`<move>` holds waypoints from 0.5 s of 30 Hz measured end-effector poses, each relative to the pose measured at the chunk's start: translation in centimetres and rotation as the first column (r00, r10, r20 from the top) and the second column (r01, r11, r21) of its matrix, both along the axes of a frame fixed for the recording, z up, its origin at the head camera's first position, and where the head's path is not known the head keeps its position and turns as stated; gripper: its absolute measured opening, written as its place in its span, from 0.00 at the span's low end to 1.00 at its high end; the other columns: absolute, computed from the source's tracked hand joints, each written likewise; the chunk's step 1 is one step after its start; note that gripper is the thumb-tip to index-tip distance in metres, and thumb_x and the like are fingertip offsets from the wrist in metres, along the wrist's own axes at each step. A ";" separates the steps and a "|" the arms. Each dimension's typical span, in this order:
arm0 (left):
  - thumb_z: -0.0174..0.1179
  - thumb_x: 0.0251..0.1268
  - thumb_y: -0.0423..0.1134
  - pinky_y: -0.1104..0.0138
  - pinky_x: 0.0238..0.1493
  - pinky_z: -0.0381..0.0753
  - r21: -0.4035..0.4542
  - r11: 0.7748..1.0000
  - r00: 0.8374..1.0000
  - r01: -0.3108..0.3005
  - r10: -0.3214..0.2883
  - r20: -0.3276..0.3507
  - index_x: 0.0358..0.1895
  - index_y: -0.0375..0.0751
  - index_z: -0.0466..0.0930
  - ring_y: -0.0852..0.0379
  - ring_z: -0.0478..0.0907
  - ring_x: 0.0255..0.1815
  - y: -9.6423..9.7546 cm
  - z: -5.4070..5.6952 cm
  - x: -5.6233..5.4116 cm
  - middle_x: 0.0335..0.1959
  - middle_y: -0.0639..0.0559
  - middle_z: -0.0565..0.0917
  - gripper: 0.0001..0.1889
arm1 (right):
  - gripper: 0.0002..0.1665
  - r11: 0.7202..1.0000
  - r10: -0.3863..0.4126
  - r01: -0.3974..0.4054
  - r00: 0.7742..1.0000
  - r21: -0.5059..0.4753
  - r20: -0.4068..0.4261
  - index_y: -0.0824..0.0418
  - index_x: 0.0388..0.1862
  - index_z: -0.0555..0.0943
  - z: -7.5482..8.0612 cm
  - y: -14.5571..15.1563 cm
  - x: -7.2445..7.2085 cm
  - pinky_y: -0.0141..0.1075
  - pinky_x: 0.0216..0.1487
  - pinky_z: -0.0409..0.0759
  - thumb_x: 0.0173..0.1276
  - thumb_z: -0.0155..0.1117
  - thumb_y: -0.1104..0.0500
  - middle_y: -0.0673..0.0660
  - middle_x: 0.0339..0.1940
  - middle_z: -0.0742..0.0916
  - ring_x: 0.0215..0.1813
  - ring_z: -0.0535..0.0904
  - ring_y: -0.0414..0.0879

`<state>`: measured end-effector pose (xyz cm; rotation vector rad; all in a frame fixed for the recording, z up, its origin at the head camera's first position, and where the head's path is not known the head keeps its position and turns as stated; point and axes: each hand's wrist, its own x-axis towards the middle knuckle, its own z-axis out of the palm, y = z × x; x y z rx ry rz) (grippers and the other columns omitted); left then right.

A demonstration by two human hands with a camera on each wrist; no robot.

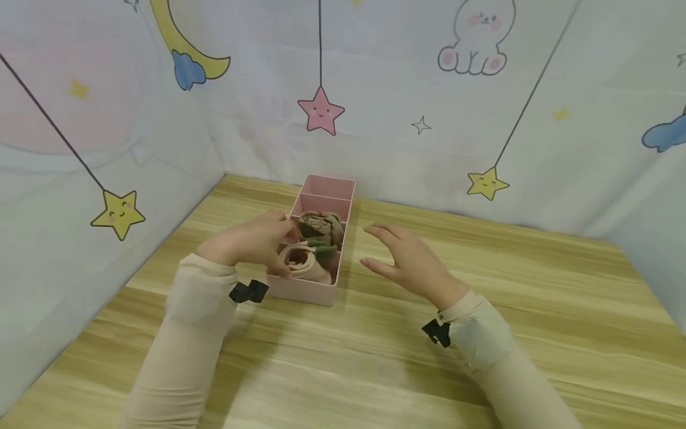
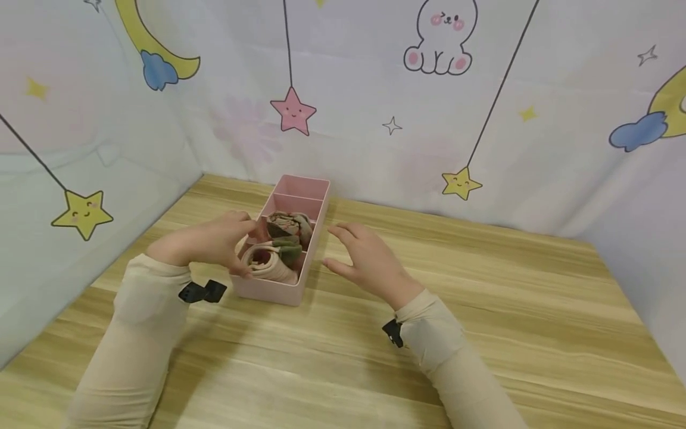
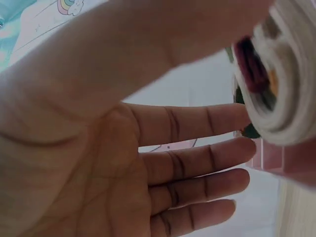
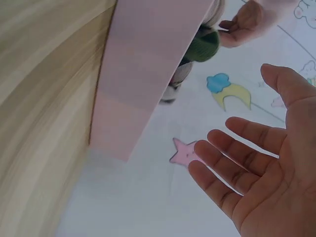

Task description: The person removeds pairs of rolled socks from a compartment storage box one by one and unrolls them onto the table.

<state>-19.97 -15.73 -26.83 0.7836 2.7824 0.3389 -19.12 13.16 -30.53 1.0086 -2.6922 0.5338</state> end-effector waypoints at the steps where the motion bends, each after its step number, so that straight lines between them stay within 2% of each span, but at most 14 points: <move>1: 0.76 0.41 0.45 0.55 0.52 0.71 -0.001 1.000 1.000 -0.008 0.008 0.012 0.49 0.35 0.77 0.48 0.69 0.48 -0.1 0.0 -0.1 0.46 0.42 0.76 0.30 | 0.35 1.000 0.015 -0.015 1.000 0.003 -0.004 0.63 0.66 0.72 0.2 -0.5 -0.2 0.49 0.67 0.70 0.66 0.62 0.44 0.61 0.62 0.79 0.65 0.74 0.57; 5: 0.76 0.41 0.44 0.55 0.50 0.72 -0.020 0.999 0.998 -0.031 0.032 0.049 0.48 0.37 0.78 0.48 0.69 0.48 -0.5 -0.4 -0.3 0.44 0.43 0.76 0.28 | 0.35 0.996 0.077 -0.077 0.997 0.040 0.014 0.63 0.65 0.72 0.6 -2.6 -0.7 0.48 0.67 0.70 0.65 0.63 0.44 0.62 0.62 0.79 0.65 0.74 0.56; 8: 0.77 0.40 0.45 0.56 0.47 0.72 -0.044 0.999 0.998 -0.025 0.027 0.049 0.47 0.38 0.78 0.49 0.68 0.46 -0.6 -0.7 -0.5 0.42 0.44 0.76 0.28 | 0.37 0.990 0.108 -0.112 0.993 0.085 0.050 0.62 0.65 0.72 0.6 -4.2 -0.9 0.47 0.67 0.70 0.65 0.63 0.42 0.61 0.62 0.79 0.66 0.74 0.55; 15: 0.77 0.42 0.44 0.54 0.50 0.73 -0.057 0.998 0.998 -0.039 0.043 0.056 0.51 0.39 0.77 0.49 0.69 0.48 -0.5 -0.7 -0.6 0.46 0.45 0.76 0.30 | 0.41 0.967 0.157 -0.173 0.983 0.188 0.098 0.59 0.68 0.70 0.7 -7.5 -1.3 0.43 0.68 0.69 0.63 0.63 0.38 0.57 0.65 0.77 0.67 0.72 0.51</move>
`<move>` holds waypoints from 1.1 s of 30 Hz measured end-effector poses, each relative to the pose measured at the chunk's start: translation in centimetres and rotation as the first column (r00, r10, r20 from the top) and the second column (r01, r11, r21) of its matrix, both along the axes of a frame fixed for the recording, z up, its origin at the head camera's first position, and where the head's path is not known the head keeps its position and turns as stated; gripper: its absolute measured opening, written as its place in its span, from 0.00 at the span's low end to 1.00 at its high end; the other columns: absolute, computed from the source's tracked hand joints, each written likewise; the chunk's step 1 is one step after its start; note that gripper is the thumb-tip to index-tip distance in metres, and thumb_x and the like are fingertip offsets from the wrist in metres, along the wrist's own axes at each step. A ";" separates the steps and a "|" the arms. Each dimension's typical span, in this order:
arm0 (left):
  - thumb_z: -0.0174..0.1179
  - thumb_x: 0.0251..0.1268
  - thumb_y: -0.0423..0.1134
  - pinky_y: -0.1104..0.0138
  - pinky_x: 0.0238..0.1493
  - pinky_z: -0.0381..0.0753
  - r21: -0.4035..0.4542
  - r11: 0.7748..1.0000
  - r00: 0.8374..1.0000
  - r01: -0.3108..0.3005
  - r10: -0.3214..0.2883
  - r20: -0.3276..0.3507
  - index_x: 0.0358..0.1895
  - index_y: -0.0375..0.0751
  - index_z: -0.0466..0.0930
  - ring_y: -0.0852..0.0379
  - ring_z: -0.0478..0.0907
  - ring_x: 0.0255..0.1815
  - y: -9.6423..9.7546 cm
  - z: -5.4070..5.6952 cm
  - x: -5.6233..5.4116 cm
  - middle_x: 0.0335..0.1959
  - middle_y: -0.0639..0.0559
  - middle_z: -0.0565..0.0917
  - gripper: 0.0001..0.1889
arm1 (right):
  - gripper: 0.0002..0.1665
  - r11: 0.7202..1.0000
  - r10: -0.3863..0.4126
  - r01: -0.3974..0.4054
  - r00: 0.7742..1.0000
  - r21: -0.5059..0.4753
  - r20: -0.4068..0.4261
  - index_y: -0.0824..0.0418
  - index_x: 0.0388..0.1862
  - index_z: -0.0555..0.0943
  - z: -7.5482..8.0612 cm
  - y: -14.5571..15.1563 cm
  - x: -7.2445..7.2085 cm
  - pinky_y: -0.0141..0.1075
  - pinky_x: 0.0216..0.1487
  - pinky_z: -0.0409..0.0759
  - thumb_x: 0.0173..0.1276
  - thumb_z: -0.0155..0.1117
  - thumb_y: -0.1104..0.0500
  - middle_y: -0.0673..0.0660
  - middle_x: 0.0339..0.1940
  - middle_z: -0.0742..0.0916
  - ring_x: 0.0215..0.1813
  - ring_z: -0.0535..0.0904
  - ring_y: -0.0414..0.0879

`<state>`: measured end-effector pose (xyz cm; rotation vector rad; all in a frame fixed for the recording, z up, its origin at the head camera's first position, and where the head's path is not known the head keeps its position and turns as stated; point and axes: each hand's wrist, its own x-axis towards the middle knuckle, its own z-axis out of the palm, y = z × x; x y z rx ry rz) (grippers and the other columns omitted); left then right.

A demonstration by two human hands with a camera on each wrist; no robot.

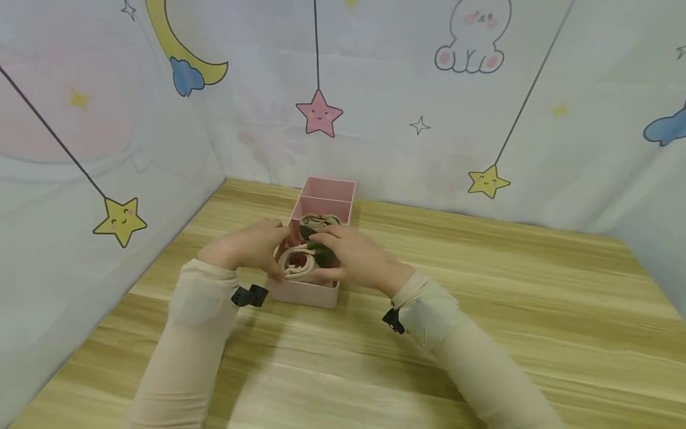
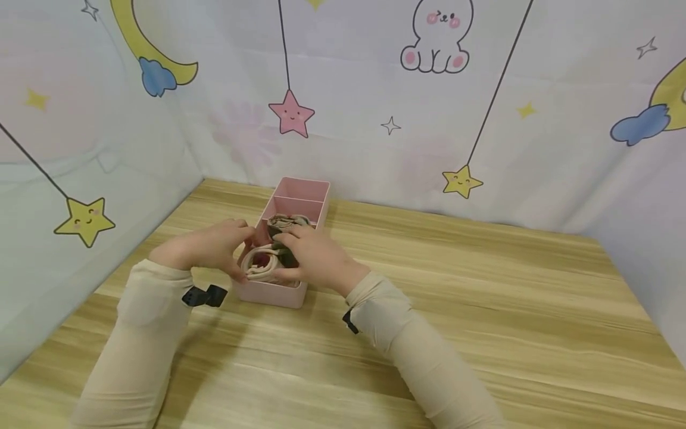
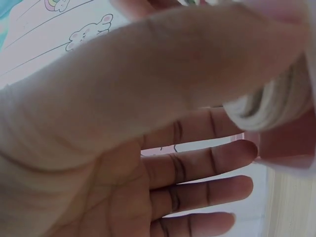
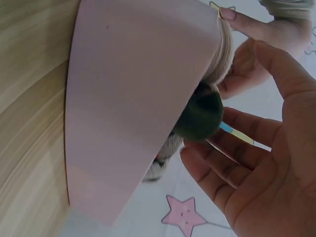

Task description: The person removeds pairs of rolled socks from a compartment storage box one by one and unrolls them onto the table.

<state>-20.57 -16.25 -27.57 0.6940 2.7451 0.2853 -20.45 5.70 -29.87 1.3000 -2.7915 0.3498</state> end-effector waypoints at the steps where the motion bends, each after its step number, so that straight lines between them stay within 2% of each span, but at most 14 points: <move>1: 0.77 0.42 0.43 0.55 0.50 0.73 -0.002 1.000 1.000 -0.006 0.006 0.008 0.51 0.40 0.76 0.49 0.69 0.47 0.0 0.1 0.0 0.46 0.45 0.76 0.30 | 0.41 1.000 0.002 -0.003 1.000 0.020 0.004 0.59 0.68 0.70 0.0 -0.4 0.0 0.43 0.68 0.69 0.63 0.62 0.37 0.56 0.65 0.77 0.67 0.72 0.50; 8: 0.76 0.42 0.43 0.56 0.45 0.74 -0.012 1.000 0.999 -0.020 0.021 0.035 0.55 0.42 0.73 0.49 0.68 0.46 0.1 0.1 0.0 0.48 0.44 0.74 0.33 | 0.42 0.990 -0.012 0.018 0.999 0.138 -0.044 0.57 0.66 0.72 -0.3 -2.6 -0.2 0.46 0.66 0.70 0.60 0.63 0.34 0.54 0.59 0.81 0.64 0.75 0.51; 15: 0.77 0.41 0.43 0.57 0.44 0.73 -0.008 1.000 0.999 -0.024 0.024 0.037 0.55 0.42 0.73 0.49 0.68 0.44 0.1 0.0 -0.1 0.46 0.44 0.74 0.33 | 0.38 0.988 -0.049 0.055 0.998 0.146 -0.048 0.58 0.59 0.77 -0.4 -3.1 -0.4 0.46 0.67 0.68 0.60 0.62 0.33 0.55 0.55 0.83 0.61 0.76 0.51; 22: 0.77 0.41 0.42 0.57 0.45 0.73 -0.001 1.000 0.999 -0.027 0.027 0.039 0.52 0.42 0.74 0.50 0.68 0.44 0.1 0.0 0.0 0.45 0.45 0.73 0.31 | 0.30 0.985 -0.029 0.044 0.995 0.167 -0.092 0.58 0.50 0.79 0.0 -3.1 -0.4 0.44 0.62 0.72 0.60 0.65 0.37 0.52 0.46 0.84 0.53 0.79 0.48; 28: 0.77 0.39 0.42 0.57 0.45 0.73 -0.002 1.000 1.000 -0.018 0.018 0.017 0.52 0.42 0.74 0.49 0.69 0.43 0.2 0.0 0.2 0.43 0.44 0.74 0.32 | 0.28 0.989 -0.038 0.058 0.989 0.135 -0.145 0.57 0.47 0.79 0.6 -2.7 -0.1 0.42 0.52 0.78 0.58 0.66 0.38 0.52 0.44 0.84 0.49 0.80 0.48; 33: 0.77 0.39 0.42 0.54 0.47 0.74 -0.005 1.000 1.000 -0.016 0.016 0.004 0.56 0.41 0.72 0.48 0.69 0.45 0.3 0.1 0.1 0.46 0.42 0.74 0.36 | 0.26 0.995 -0.050 0.064 0.984 0.076 -0.174 0.59 0.46 0.79 1.6 -2.2 0.3 0.41 0.47 0.79 0.59 0.67 0.41 0.53 0.41 0.84 0.45 0.80 0.48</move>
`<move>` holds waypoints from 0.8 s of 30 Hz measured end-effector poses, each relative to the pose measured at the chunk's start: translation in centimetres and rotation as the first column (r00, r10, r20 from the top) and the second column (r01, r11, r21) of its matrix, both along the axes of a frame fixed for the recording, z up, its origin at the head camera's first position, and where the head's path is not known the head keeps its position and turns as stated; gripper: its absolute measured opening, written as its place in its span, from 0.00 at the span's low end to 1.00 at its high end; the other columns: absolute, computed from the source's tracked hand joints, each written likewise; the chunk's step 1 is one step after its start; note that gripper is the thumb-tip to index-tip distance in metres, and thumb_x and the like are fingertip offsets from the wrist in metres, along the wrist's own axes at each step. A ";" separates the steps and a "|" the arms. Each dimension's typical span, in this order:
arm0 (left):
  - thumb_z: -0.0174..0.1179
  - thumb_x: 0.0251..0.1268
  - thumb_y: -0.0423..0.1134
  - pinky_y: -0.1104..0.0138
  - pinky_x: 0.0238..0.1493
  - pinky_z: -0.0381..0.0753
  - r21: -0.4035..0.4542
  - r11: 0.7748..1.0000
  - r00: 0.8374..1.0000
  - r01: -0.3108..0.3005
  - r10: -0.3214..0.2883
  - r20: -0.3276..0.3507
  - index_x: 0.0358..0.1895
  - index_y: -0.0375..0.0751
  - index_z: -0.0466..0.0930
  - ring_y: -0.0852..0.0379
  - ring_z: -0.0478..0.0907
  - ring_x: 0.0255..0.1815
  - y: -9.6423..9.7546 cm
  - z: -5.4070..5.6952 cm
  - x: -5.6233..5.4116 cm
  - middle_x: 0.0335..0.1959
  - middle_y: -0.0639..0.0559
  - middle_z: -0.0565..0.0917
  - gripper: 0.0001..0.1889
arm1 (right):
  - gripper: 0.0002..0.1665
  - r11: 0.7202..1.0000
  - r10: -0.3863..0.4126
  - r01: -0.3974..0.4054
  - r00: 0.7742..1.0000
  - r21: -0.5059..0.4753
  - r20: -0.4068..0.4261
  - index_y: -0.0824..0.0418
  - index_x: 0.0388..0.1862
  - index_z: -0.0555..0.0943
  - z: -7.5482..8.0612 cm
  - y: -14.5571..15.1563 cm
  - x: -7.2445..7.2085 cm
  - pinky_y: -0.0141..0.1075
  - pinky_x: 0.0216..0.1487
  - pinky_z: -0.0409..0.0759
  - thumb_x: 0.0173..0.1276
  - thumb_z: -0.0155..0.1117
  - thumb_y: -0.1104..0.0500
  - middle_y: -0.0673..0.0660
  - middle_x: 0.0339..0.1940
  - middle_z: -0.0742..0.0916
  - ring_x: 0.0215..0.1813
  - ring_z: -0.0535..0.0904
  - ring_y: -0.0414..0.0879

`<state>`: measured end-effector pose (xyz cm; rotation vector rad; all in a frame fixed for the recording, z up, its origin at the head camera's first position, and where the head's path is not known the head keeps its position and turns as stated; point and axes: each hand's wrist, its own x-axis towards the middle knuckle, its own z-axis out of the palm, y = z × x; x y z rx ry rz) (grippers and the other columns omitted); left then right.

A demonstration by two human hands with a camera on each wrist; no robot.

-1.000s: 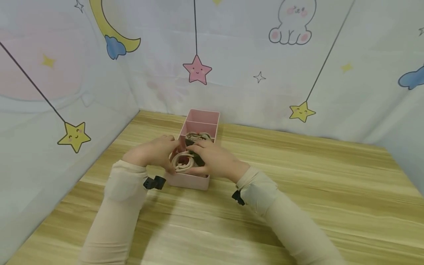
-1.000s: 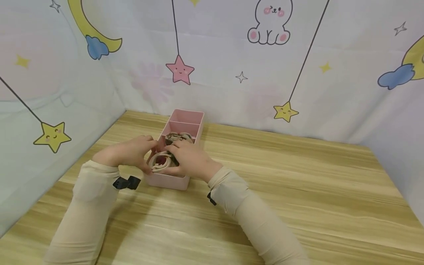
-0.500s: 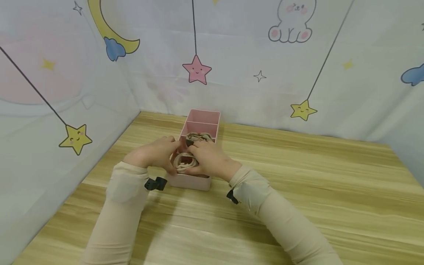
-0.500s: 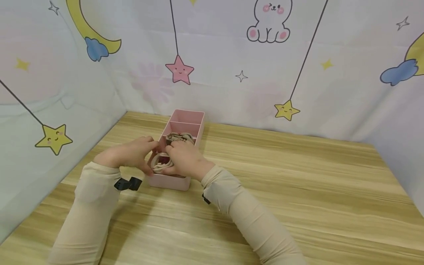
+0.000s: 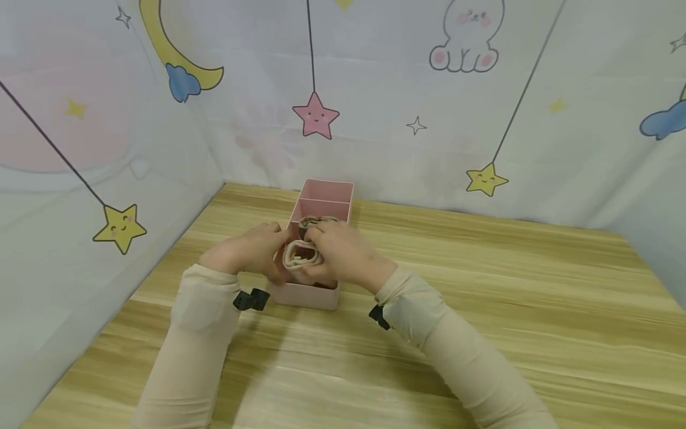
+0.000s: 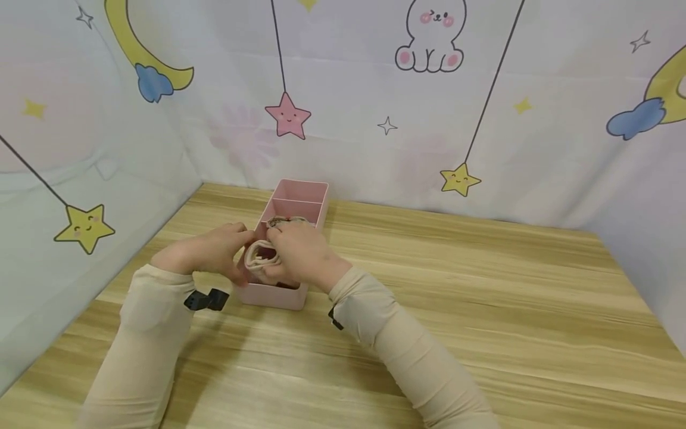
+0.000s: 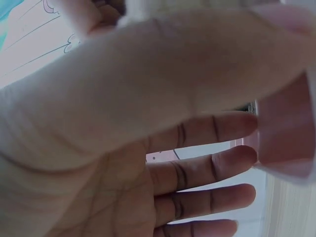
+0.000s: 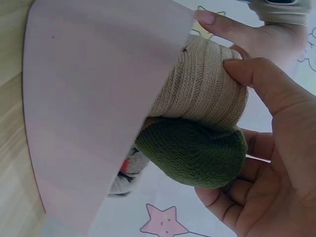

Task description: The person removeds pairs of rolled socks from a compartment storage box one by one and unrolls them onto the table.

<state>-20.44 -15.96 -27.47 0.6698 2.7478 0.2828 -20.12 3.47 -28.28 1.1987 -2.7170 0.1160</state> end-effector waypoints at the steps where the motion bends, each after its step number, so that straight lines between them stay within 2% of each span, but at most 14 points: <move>1: 0.77 0.39 0.42 0.54 0.47 0.74 0.003 1.000 1.000 0.001 -0.001 -0.003 0.57 0.40 0.72 0.47 0.69 0.46 0.0 0.0 0.0 0.46 0.41 0.74 0.37 | 0.26 1.000 -0.003 0.003 1.000 -0.013 0.001 0.59 0.45 0.78 0.2 0.1 0.1 0.41 0.47 0.78 0.59 0.67 0.41 0.53 0.40 0.84 0.44 0.80 0.48; 8: 0.76 0.42 0.46 0.53 0.48 0.74 0.013 1.000 1.000 0.017 -0.017 -0.008 0.65 0.40 0.69 0.46 0.68 0.47 0.0 0.0 0.1 0.47 0.40 0.74 0.42 | 0.26 0.997 -0.033 0.031 0.999 -0.076 -0.030 0.60 0.46 0.79 1.7 0.7 0.6 0.41 0.46 0.78 0.58 0.68 0.42 0.53 0.38 0.83 0.42 0.80 0.47; 14: 0.72 0.47 0.47 0.52 0.48 0.73 0.034 0.999 1.000 0.009 -0.008 -0.025 0.66 0.39 0.68 0.45 0.68 0.48 0.0 0.1 0.2 0.49 0.38 0.74 0.40 | 0.26 0.991 -0.034 0.025 0.997 -0.128 -0.070 0.62 0.46 0.79 3.2 1.6 1.2 0.38 0.43 0.79 0.57 0.68 0.44 0.54 0.39 0.84 0.40 0.80 0.46; 19: 0.72 0.46 0.45 0.49 0.53 0.73 0.038 0.999 0.998 0.017 -0.015 -0.068 0.60 0.36 0.71 0.42 0.69 0.52 0.1 0.2 0.3 0.51 0.37 0.74 0.36 | 0.25 0.983 -0.075 0.065 0.996 -0.172 -0.053 0.61 0.46 0.80 4.1 2.7 2.0 0.37 0.40 0.79 0.56 0.69 0.46 0.53 0.39 0.85 0.39 0.80 0.46; 24: 0.73 0.45 0.43 0.52 0.54 0.71 0.076 0.996 0.992 0.044 -0.034 -0.121 0.52 0.34 0.75 0.43 0.70 0.51 0.5 0.3 0.5 0.49 0.38 0.75 0.29 | 0.23 0.972 -0.115 0.099 0.991 -0.211 -0.066 0.60 0.44 0.79 4.0 4.1 2.7 0.37 0.35 0.77 0.56 0.70 0.47 0.52 0.36 0.84 0.35 0.78 0.45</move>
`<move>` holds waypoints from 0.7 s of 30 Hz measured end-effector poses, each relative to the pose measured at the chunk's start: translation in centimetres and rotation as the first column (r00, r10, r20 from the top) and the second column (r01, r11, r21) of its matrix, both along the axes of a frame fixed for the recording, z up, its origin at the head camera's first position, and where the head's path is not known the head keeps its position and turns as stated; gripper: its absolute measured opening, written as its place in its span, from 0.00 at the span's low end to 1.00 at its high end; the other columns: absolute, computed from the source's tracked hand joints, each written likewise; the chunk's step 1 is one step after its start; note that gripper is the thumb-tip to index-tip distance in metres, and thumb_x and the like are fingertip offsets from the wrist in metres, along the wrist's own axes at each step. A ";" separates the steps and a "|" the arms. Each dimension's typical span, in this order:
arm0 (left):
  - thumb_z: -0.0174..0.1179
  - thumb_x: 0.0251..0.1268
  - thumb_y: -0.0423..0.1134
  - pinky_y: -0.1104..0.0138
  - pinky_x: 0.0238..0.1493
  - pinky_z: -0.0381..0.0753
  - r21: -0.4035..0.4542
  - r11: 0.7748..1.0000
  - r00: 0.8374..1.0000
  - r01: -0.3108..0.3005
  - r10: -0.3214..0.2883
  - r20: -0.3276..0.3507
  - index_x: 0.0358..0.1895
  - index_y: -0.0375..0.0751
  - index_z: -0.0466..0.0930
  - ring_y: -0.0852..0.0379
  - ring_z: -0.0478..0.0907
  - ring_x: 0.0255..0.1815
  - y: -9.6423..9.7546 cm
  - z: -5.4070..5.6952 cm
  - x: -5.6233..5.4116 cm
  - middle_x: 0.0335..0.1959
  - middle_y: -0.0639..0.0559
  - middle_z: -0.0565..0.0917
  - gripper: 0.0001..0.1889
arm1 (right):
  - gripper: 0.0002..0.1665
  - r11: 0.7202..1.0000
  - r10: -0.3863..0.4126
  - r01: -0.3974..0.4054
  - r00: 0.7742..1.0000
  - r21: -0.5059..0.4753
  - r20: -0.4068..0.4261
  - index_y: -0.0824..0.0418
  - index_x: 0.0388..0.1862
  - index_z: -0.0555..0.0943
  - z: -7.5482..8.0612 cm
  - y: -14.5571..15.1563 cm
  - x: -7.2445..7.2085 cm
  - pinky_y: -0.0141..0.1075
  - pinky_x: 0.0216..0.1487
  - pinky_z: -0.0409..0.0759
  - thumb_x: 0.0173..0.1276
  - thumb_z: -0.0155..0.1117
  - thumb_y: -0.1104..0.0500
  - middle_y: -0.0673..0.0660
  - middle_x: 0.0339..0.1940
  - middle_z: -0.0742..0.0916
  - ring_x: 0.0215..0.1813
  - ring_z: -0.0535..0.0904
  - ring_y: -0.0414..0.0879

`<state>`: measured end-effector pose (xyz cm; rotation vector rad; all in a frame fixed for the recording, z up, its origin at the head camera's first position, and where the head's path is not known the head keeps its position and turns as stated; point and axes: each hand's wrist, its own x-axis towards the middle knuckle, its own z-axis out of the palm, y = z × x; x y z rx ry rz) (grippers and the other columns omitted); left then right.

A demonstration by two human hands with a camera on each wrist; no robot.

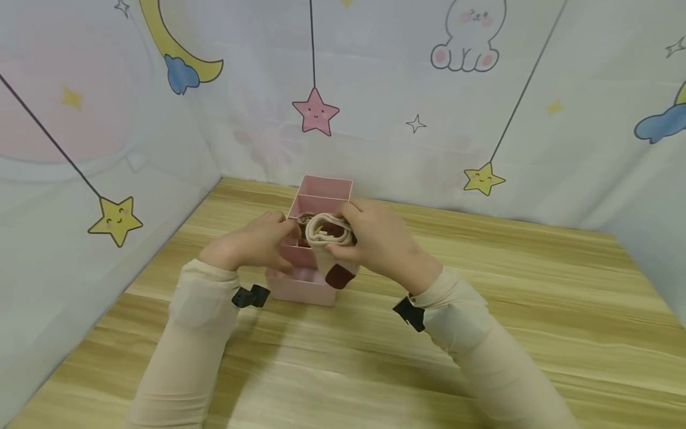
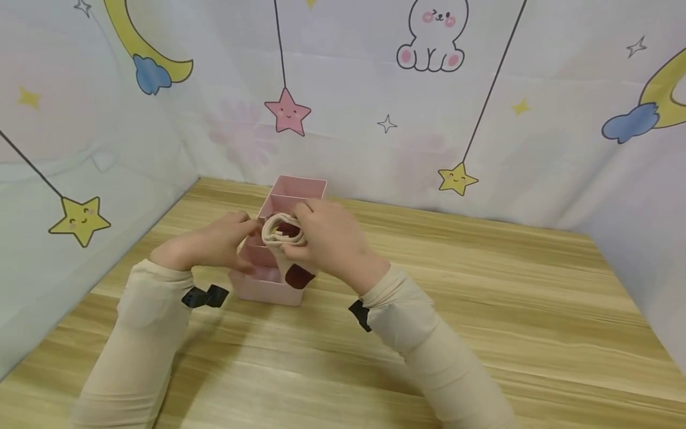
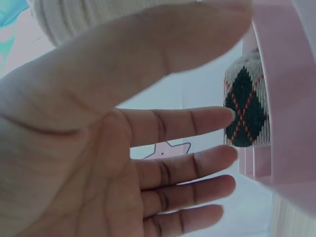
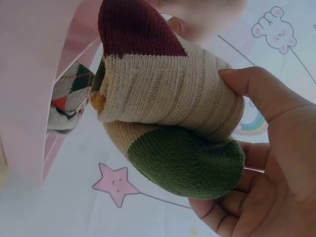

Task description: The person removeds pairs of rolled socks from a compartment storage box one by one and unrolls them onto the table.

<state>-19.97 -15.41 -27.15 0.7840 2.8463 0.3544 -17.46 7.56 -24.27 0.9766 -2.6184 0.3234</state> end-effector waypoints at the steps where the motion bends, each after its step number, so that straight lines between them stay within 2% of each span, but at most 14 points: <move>1: 0.73 0.45 0.43 0.52 0.54 0.71 0.007 1.000 1.000 0.004 -0.004 -0.009 0.51 0.34 0.75 0.44 0.70 0.51 0.1 0.0 0.0 0.48 0.38 0.76 0.29 | 0.23 1.000 -0.007 0.007 1.000 -0.005 -0.007 0.60 0.43 0.79 -0.1 0.3 0.1 0.37 0.35 0.77 0.55 0.70 0.46 0.52 0.35 0.83 0.35 0.78 0.45; 4: 0.73 0.47 0.43 0.53 0.55 0.70 0.024 1.000 0.999 0.014 -0.013 -0.033 0.52 0.34 0.75 0.45 0.70 0.51 0.5 -0.1 0.0 0.48 0.39 0.76 0.29 | 0.23 0.999 -0.028 0.028 0.999 -0.016 -0.015 0.61 0.42 0.80 -0.4 1.2 0.3 0.38 0.35 0.76 0.55 0.70 0.46 0.52 0.34 0.83 0.34 0.77 0.46; 8: 0.73 0.48 0.44 0.53 0.54 0.70 0.045 0.999 0.997 0.028 -0.025 -0.070 0.51 0.35 0.74 0.46 0.70 0.50 1.1 -0.2 -0.1 0.46 0.41 0.77 0.28 | 0.24 0.998 -0.064 0.064 0.998 -0.006 0.001 0.62 0.43 0.80 -0.9 2.4 0.5 0.41 0.41 0.76 0.55 0.70 0.46 0.54 0.36 0.84 0.36 0.77 0.47; 12: 0.72 0.50 0.42 0.56 0.50 0.71 0.081 0.995 0.985 0.063 -0.049 -0.164 0.48 0.36 0.75 0.48 0.71 0.44 1.8 -0.3 0.0 0.42 0.43 0.77 0.24 | 0.25 0.994 -0.113 0.112 0.994 0.013 0.015 0.62 0.44 0.80 -1.5 3.4 0.8 0.44 0.47 0.74 0.56 0.70 0.45 0.55 0.38 0.85 0.38 0.77 0.48; 15: 0.71 0.50 0.40 0.57 0.47 0.72 0.113 0.988 0.959 0.107 -0.073 -0.274 0.44 0.36 0.76 0.49 0.72 0.41 2.7 -0.5 0.0 0.39 0.44 0.77 0.20 | 0.24 0.990 -0.143 0.143 0.990 0.006 0.017 0.61 0.42 0.80 -2.2 4.1 0.9 0.45 0.48 0.72 0.56 0.70 0.45 0.54 0.36 0.85 0.39 0.77 0.49; 19: 0.69 0.51 0.39 0.57 0.47 0.73 0.142 0.977 0.906 0.162 -0.090 -0.414 0.37 0.38 0.75 0.48 0.73 0.41 4.4 -1.0 0.0 0.34 0.47 0.76 0.15 | 0.23 0.985 -0.172 0.172 0.985 -0.011 0.015 0.61 0.41 0.81 -3.5 5.2 1.2 0.44 0.45 0.71 0.56 0.70 0.44 0.54 0.34 0.84 0.39 0.77 0.50; 21: 0.69 0.51 0.38 0.57 0.47 0.72 0.154 0.971 0.887 0.181 -0.093 -0.452 0.36 0.38 0.75 0.48 0.73 0.41 5.2 -1.3 0.1 0.33 0.48 0.76 0.13 | 0.24 0.983 -0.184 0.184 0.983 -0.010 0.020 0.61 0.41 0.82 -4.2 5.6 1.3 0.44 0.43 0.70 0.56 0.70 0.44 0.54 0.34 0.84 0.38 0.77 0.50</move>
